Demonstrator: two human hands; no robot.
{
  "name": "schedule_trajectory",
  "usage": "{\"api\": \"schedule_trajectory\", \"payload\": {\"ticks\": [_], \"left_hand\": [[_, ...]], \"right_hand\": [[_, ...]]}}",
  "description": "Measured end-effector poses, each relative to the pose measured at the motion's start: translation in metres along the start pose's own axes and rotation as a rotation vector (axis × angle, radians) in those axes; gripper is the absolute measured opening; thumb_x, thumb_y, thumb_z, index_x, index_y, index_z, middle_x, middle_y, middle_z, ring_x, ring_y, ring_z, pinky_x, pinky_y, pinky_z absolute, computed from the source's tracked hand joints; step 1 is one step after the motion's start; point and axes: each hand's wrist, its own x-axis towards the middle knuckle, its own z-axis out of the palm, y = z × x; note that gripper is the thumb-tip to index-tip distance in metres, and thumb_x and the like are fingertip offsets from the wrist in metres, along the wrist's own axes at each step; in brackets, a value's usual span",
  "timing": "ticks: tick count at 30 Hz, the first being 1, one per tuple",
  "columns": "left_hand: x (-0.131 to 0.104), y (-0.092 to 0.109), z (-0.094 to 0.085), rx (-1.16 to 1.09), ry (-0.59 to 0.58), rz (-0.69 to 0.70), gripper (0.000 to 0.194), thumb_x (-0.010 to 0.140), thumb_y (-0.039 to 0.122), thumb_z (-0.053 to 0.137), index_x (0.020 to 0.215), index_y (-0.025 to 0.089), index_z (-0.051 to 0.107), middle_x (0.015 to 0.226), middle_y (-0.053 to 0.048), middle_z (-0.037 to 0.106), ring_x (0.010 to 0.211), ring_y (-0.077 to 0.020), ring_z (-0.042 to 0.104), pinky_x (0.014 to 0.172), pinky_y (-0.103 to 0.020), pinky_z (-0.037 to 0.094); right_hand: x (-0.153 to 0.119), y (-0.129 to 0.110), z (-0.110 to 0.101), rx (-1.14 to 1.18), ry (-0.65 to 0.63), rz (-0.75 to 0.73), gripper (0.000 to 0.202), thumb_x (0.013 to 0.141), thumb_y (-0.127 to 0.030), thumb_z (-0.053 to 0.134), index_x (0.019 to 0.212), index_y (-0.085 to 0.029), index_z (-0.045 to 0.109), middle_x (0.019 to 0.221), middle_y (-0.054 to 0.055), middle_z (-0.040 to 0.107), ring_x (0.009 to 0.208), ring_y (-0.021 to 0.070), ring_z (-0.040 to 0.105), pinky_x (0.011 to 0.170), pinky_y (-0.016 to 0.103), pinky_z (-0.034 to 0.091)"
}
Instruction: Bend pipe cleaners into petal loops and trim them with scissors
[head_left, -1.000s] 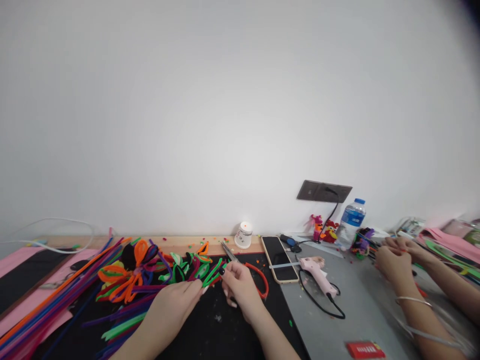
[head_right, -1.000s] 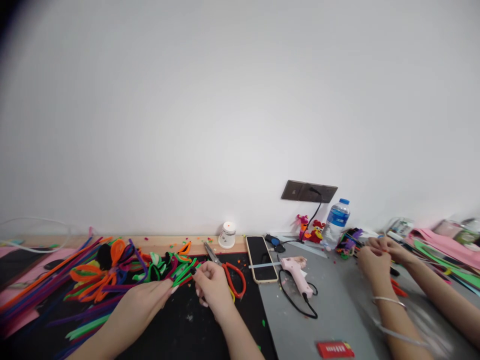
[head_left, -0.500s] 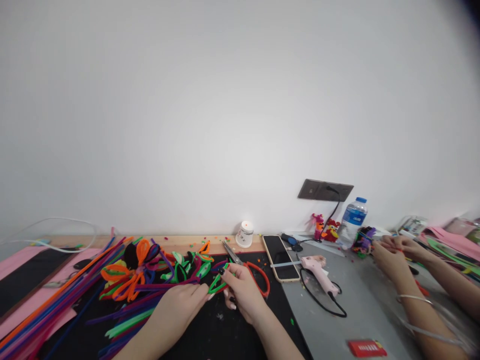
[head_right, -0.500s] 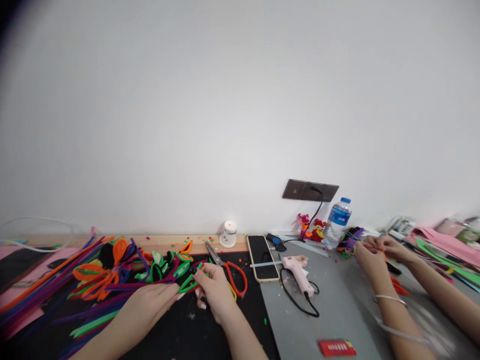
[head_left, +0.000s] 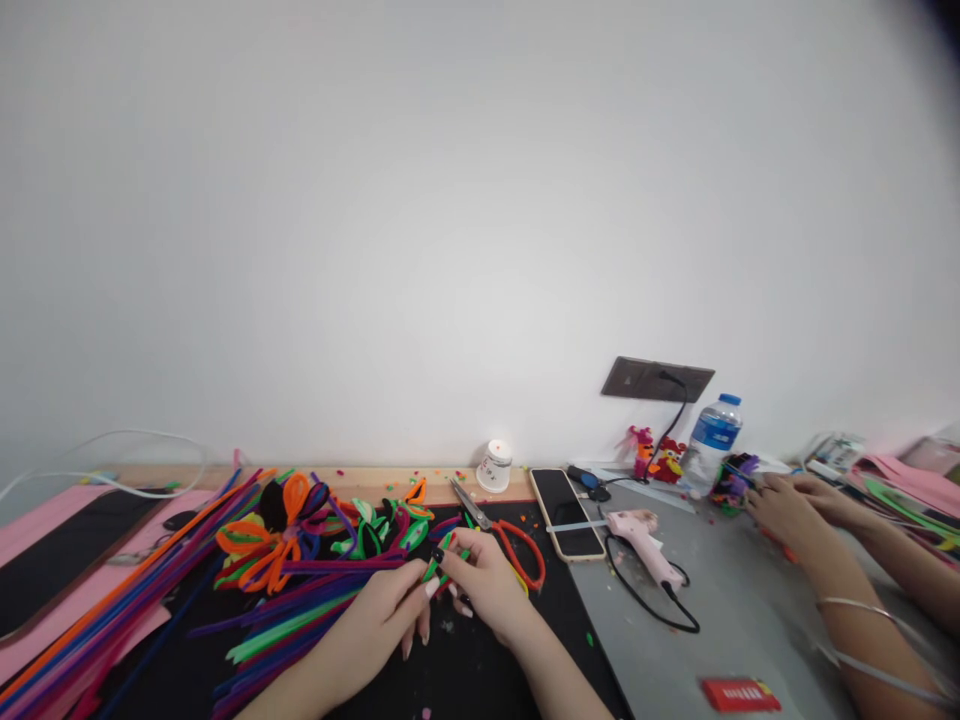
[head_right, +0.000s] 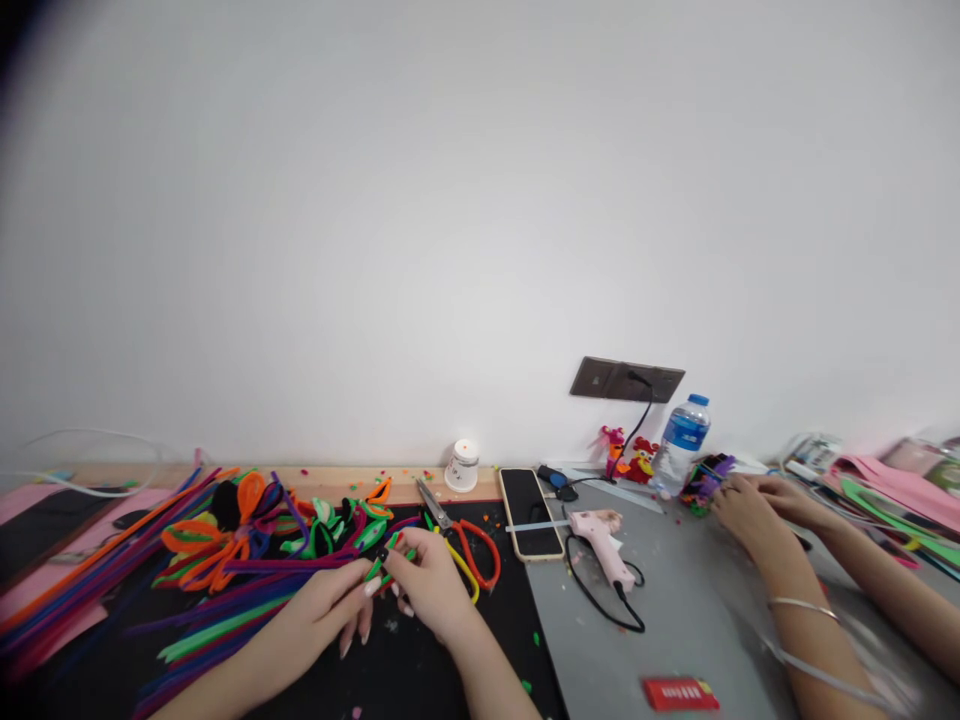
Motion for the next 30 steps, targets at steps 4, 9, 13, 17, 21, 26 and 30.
{"api": "schedule_trajectory", "payload": {"ticks": [4, 9, 13, 17, 21, 26, 30], "left_hand": [[0.009, -0.012, 0.008, -0.419, -0.017, -0.170, 0.043, 0.078, 0.057, 0.038, 0.075, 0.016, 0.050, 0.054, 0.000, 0.061, 0.035, -0.0088, 0.052, 0.032, -0.015, 0.029], [0.016, -0.014, 0.003, -0.586, 0.101, -0.266, 0.047, 0.062, 0.059, 0.060, 0.071, 0.013, 0.057, 0.064, -0.003, 0.067, 0.041, -0.0084, 0.057, 0.037, -0.015, 0.038], [0.015, -0.009, -0.002, -0.638, 0.205, -0.315, 0.050, 0.055, 0.059, 0.066, 0.072, 0.012, 0.060, 0.067, -0.004, 0.068, 0.044, -0.0091, 0.058, 0.040, -0.017, 0.040], [0.014, -0.005, -0.001, -0.603, 0.218, -0.318, 0.047, 0.056, 0.057, 0.066, 0.070, 0.012, 0.063, 0.065, -0.005, 0.068, 0.046, -0.0104, 0.059, 0.043, -0.018, 0.041], [0.013, -0.004, 0.002, -0.521, 0.195, -0.337, 0.047, 0.058, 0.058, 0.062, 0.068, 0.013, 0.063, 0.070, -0.007, 0.070, 0.046, -0.0117, 0.060, 0.042, -0.019, 0.040], [0.012, -0.008, 0.007, -0.396, 0.142, -0.318, 0.045, 0.063, 0.059, 0.055, 0.063, 0.014, 0.059, 0.060, -0.005, 0.068, 0.042, -0.0136, 0.059, 0.039, -0.021, 0.039], [0.012, -0.016, 0.011, -0.379, 0.089, -0.293, 0.044, 0.067, 0.059, 0.050, 0.063, 0.015, 0.053, 0.048, -0.002, 0.064, 0.034, -0.0128, 0.057, 0.033, -0.018, 0.032]], "right_hand": [[0.000, 0.001, 0.004, 0.010, -0.012, -0.018, 0.022, 0.073, -0.033, 0.059, 0.065, -0.016, 0.049, 0.044, -0.009, 0.042, 0.030, 0.0027, 0.030, 0.028, 0.014, 0.023], [0.001, 0.001, 0.002, 0.024, 0.055, -0.011, 0.021, 0.067, -0.030, 0.066, 0.071, -0.013, 0.055, 0.047, -0.007, 0.048, 0.035, 0.0039, 0.038, 0.033, 0.014, 0.032], [0.003, 0.004, 0.000, 0.111, 0.060, 0.013, 0.024, 0.062, -0.029, 0.070, 0.071, -0.012, 0.056, 0.050, -0.005, 0.053, 0.037, 0.0053, 0.043, 0.038, 0.019, 0.041], [0.004, 0.005, 0.001, 0.146, 0.097, -0.002, 0.023, 0.062, -0.029, 0.070, 0.067, -0.011, 0.057, 0.048, -0.004, 0.053, 0.037, 0.0057, 0.045, 0.039, 0.020, 0.043], [0.004, 0.004, 0.002, 0.139, 0.127, -0.012, 0.023, 0.061, -0.029, 0.070, 0.061, -0.011, 0.057, 0.046, -0.004, 0.053, 0.035, 0.0059, 0.045, 0.037, 0.019, 0.040], [0.005, 0.004, 0.002, 0.144, 0.147, 0.020, 0.025, 0.061, -0.033, 0.069, 0.059, -0.011, 0.057, 0.047, -0.002, 0.056, 0.035, 0.0064, 0.046, 0.037, 0.019, 0.041], [0.005, 0.006, 0.001, 0.153, 0.137, 0.055, 0.026, 0.059, -0.033, 0.070, 0.062, -0.012, 0.056, 0.046, -0.002, 0.055, 0.035, 0.0088, 0.049, 0.036, 0.020, 0.041]]}}
